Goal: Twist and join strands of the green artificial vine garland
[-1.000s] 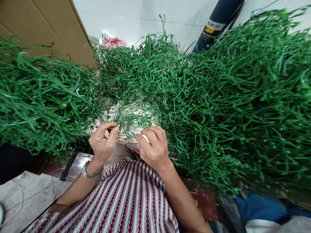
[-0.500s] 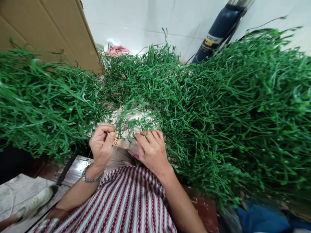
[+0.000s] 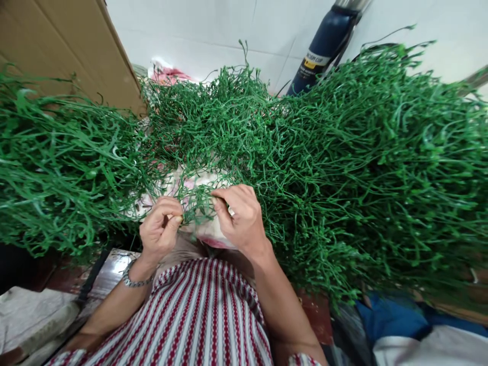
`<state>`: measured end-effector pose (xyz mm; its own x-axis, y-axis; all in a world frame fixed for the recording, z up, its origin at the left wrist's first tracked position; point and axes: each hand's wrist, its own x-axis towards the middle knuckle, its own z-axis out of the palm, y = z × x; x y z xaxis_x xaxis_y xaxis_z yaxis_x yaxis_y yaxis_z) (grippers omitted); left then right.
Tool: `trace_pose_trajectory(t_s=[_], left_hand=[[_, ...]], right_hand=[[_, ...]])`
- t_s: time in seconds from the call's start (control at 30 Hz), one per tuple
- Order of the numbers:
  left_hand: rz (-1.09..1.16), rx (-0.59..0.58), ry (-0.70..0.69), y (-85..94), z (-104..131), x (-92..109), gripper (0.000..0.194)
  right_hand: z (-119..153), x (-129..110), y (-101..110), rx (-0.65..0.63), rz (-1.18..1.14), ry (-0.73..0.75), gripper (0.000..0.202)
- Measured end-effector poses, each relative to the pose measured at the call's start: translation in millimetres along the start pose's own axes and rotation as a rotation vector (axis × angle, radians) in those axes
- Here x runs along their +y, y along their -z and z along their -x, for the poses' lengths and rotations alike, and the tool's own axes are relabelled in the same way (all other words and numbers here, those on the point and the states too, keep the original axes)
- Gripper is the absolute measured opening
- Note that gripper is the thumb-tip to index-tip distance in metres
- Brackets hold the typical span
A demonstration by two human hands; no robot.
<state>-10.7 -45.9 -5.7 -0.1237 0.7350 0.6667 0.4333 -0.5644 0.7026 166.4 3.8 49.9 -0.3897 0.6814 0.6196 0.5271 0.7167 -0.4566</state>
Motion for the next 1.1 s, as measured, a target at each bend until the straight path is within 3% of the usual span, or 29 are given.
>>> trace_pose_trajectory(t_s=[0.23, 0.33, 0.47, 0.57, 0.73, 0.87, 0.97, 1.1], left_hand=[[-0.274, -0.024, -0.115, 4.0, -8.1, 26.5, 0.026], [-0.271, -0.083, -0.076, 7.9, -13.0, 39.1, 0.028], [-0.231, -0.071, -0.02, 16.3, -14.6, 46.3, 0.028], [-0.205, -0.051, 0.001, 17.3, -16.9, 45.8, 0.023], [-0.262, -0.166, -0.03, 5.9, -19.8, 40.4, 0.013], [-0.249, -0.116, -0.006, -2.2, -15.4, 34.1, 0.008], [-0.202, -0.068, 0.027, -2.5, -13.3, 29.3, 0.01], [-0.24, -0.164, -0.029, 0.1, -13.8, 25.3, 0.014]], right_hand=[[3.4, -1.9, -5.2, 0.156, 0.056, 0.138, 0.009], [4.3, -2.5, -5.6, 0.205, 0.159, 0.188, 0.012], [6.3, -2.1, -5.9, 0.176, 0.286, 0.213, 0.014], [7.6, -3.9, -7.6, 0.168, 0.281, 0.232, 0.016], [11.5, -9.0, -13.5, 0.142, 0.259, 0.229, 0.014], [15.7, -11.1, -17.9, 0.128, 0.195, 0.208, 0.013], [15.5, -12.6, -13.6, 0.11, 0.106, 0.155, 0.014], [10.2, -16.2, -0.2, 0.099, 0.013, 0.188, 0.032]])
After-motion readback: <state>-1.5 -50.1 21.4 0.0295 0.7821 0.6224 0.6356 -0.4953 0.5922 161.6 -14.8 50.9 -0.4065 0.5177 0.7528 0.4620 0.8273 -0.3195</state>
